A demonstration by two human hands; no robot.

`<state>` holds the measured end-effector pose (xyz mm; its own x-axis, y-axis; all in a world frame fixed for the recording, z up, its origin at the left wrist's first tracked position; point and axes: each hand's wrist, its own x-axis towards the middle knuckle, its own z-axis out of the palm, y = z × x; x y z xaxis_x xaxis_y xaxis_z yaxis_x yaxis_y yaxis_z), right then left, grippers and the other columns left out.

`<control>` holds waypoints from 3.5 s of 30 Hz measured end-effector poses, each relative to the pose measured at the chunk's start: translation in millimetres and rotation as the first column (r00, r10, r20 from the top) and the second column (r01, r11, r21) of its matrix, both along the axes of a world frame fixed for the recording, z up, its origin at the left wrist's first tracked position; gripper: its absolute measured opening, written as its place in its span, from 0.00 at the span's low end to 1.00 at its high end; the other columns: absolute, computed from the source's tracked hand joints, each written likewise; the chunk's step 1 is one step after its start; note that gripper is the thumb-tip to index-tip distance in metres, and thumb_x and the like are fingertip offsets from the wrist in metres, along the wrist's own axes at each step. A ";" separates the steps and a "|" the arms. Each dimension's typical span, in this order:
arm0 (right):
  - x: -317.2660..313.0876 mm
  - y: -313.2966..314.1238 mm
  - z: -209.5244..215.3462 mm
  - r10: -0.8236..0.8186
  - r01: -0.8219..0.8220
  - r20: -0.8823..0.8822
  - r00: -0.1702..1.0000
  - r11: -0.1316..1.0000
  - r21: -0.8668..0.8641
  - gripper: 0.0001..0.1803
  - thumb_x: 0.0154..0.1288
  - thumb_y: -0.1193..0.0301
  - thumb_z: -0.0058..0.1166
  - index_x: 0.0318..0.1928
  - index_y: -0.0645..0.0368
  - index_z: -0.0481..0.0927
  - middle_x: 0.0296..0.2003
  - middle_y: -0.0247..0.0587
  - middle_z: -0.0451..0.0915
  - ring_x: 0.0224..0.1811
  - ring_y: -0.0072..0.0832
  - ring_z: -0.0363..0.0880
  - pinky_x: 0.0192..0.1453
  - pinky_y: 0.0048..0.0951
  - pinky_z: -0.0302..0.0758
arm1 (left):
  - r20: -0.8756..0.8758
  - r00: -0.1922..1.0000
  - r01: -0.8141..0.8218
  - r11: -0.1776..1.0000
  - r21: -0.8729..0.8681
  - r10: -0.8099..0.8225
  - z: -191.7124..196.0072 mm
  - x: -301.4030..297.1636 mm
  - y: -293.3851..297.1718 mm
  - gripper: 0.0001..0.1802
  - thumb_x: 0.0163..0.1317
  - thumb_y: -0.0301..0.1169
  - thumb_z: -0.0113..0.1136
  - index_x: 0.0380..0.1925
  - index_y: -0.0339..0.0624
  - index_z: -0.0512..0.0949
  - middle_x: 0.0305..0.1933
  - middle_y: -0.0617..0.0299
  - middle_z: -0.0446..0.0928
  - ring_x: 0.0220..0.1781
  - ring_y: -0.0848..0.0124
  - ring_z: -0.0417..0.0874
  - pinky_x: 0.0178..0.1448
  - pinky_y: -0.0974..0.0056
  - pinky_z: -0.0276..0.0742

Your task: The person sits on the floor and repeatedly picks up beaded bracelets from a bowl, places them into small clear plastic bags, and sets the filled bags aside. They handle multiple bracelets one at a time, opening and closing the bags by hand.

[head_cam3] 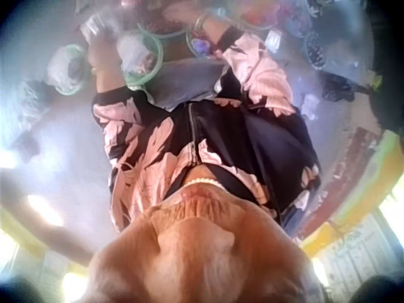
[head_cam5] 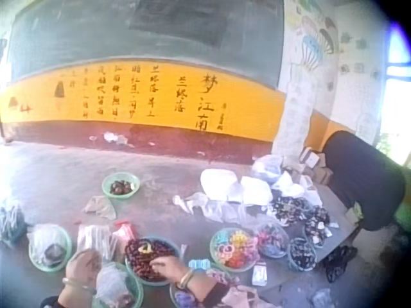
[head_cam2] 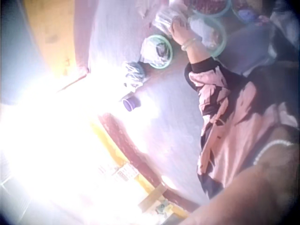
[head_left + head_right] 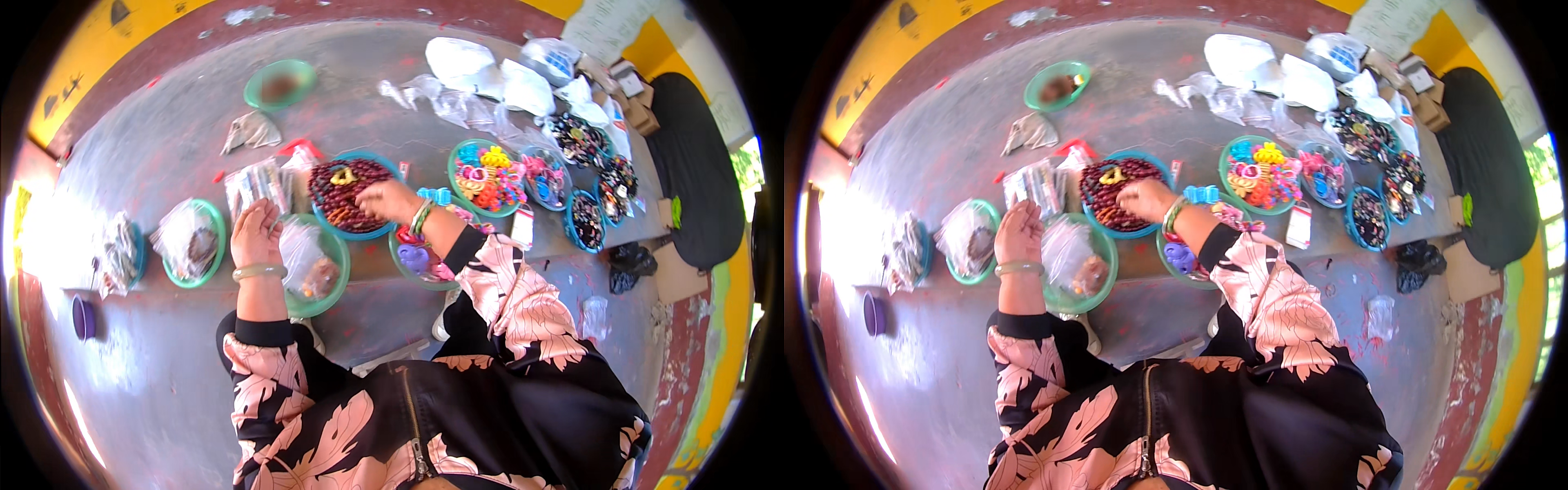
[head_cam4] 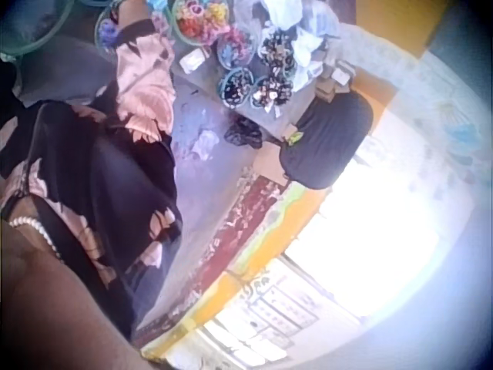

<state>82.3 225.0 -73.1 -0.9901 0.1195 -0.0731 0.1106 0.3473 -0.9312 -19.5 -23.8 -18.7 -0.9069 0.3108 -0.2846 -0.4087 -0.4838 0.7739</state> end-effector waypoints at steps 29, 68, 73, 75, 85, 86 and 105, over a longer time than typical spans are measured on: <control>82.2 445.4 -43.2 -0.848 -0.046 0.306 0.432 0.318 0.947 0.49 0.43 0.59 0.62 0.64 0.34 0.46 0.66 0.45 0.44 0.65 0.47 0.51 0.63 0.49 0.56 | 0.062 0.984 0.177 0.891 -0.419 -0.166 -22.0 7.0 80.6 0.07 0.59 0.26 0.49 0.37 0.39 0.74 0.32 0.61 0.77 0.34 0.73 0.78 0.31 0.74 0.69; -107.4 444.6 -119.6 -0.495 -0.231 0.504 0.708 0.512 0.828 0.24 0.42 0.64 0.58 0.43 0.59 0.78 0.42 0.53 0.76 0.47 0.41 0.75 0.51 0.35 0.71 | 0.130 0.953 0.292 0.721 -0.628 -0.272 -19.1 12.3 106.3 0.06 0.59 0.24 0.47 0.34 0.36 0.73 0.31 0.61 0.76 0.33 0.75 0.76 0.34 0.74 0.69; -109.7 385.7 -65.0 -0.154 -0.540 0.633 0.759 0.394 0.744 0.18 0.36 0.65 0.57 0.33 0.58 0.80 0.33 0.50 0.79 0.36 0.42 0.78 0.43 0.35 0.75 | 0.122 0.949 0.302 0.724 -0.620 -0.291 -4.8 14.9 108.5 0.07 0.58 0.23 0.46 0.32 0.34 0.73 0.31 0.60 0.76 0.32 0.75 0.76 0.35 0.74 0.69; -131.4 354.2 -37.4 -0.051 -0.622 0.691 0.721 0.393 0.677 0.18 0.36 0.63 0.57 0.32 0.57 0.81 0.41 0.49 0.77 0.46 0.42 0.75 0.48 0.37 0.73 | 0.128 0.939 0.326 0.715 -0.619 -0.318 -3.2 17.2 107.8 0.06 0.59 0.24 0.46 0.33 0.36 0.73 0.31 0.61 0.76 0.32 0.75 0.76 0.34 0.74 0.69; -229.3 366.1 -135.5 -0.279 -0.128 0.294 0.914 0.489 0.863 0.26 0.38 0.58 0.56 0.44 0.49 0.78 0.60 0.44 0.59 0.59 0.45 0.60 0.59 0.40 0.63 | 0.123 0.944 0.312 0.698 -0.644 -0.307 -4.1 13.5 101.5 0.06 0.58 0.23 0.46 0.32 0.35 0.73 0.30 0.59 0.76 0.31 0.73 0.76 0.34 0.73 0.70; -230.4 362.7 -138.7 -0.271 -0.147 0.331 0.904 0.530 0.835 0.26 0.39 0.58 0.56 0.44 0.48 0.77 0.59 0.44 0.61 0.58 0.46 0.62 0.58 0.40 0.64 | 0.124 0.944 0.311 0.694 -0.649 -0.307 -3.4 12.2 101.5 0.06 0.58 0.23 0.46 0.32 0.35 0.73 0.30 0.59 0.76 0.32 0.73 0.76 0.34 0.73 0.70; -142.7 465.1 -143.9 -0.613 0.376 0.255 0.748 0.708 0.597 0.19 0.39 0.55 0.56 0.27 0.58 0.82 0.28 0.49 0.80 0.36 0.40 0.78 0.42 0.33 0.71 | 0.141 0.931 0.340 0.662 -0.668 -0.336 -13.9 21.1 107.3 0.07 0.58 0.22 0.46 0.32 0.32 0.73 0.30 0.58 0.76 0.30 0.74 0.76 0.35 0.73 0.71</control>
<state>-60.4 690.0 -217.0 -0.6554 0.7170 -0.2372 0.7228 0.5044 -0.4724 1.6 83.6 -32.5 -0.7759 0.3202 -0.5435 -0.4438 0.3352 0.8311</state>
